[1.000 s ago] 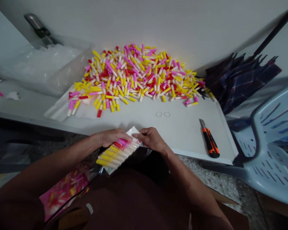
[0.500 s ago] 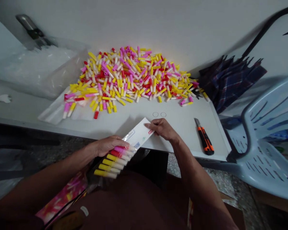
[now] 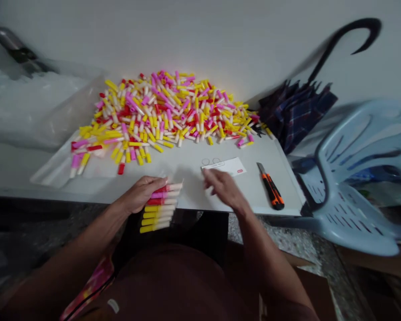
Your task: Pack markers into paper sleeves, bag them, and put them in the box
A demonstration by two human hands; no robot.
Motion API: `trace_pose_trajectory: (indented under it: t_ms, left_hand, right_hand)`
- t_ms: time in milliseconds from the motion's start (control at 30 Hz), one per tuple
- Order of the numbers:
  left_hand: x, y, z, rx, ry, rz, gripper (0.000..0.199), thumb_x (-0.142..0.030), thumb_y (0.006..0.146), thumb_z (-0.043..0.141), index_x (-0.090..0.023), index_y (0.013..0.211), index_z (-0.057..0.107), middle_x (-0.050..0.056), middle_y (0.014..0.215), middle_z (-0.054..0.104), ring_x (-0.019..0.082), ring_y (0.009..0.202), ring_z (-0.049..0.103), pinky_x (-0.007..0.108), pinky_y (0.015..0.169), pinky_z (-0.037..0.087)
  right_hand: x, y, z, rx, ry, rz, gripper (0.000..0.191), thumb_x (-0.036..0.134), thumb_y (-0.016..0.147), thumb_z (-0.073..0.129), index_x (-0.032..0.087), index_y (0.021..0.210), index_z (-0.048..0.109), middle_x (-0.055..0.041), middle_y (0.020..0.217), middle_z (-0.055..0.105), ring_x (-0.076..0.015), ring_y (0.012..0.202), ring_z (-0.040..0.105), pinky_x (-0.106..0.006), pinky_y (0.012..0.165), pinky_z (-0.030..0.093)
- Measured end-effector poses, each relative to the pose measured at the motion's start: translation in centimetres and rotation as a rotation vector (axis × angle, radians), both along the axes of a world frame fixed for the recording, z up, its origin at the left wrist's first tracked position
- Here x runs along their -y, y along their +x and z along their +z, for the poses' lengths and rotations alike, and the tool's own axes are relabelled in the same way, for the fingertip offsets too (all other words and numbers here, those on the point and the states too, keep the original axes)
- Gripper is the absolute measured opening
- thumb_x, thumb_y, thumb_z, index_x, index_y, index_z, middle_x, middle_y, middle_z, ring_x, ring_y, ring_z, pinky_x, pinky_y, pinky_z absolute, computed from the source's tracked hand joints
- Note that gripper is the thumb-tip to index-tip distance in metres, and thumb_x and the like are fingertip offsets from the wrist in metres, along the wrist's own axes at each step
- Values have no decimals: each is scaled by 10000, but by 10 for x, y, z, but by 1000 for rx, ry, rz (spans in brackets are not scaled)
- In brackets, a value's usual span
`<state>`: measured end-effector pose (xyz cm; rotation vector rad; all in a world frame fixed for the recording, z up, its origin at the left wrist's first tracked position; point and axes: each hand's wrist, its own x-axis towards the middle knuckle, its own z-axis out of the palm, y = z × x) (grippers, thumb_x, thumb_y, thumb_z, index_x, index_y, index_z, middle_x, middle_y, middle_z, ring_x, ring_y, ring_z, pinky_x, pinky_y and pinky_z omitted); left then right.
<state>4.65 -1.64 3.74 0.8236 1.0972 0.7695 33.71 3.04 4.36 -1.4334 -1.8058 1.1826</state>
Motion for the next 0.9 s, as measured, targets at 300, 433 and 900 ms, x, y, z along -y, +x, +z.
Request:
trace_pose_trajectory:
  t_ms: [300,433,900]
  left_hand:
    - [-15,48,8,-284,491,-263,567,-631,996,535,-166,681,609,-19,633,544,128,617,469,264,613,380]
    - [-16,87,6,-263,607,-276,570,-652,998,521,-172,718,650,-1,651,580,146,635,503,273,626,406]
    - [42,272,-2,219,689,-711,408,-559,979,621,-204,1130,755,32,979,756,183,900,679,259,820,507]
  right_hand:
    - [51,-21,-5,-456,-279,33,424,567,930,695,174,781,749,-23,679,655,-155,610,614,-261,528,507]
    - [76,12,5,-373,-119,-133,441,521,970,655,181,700,730,-32,709,667,-161,648,615,-290,625,521]
    - [286,146,113,477,440,-1049,345,493,989,633,219,857,795,-56,819,719,-206,733,642,-312,690,505]
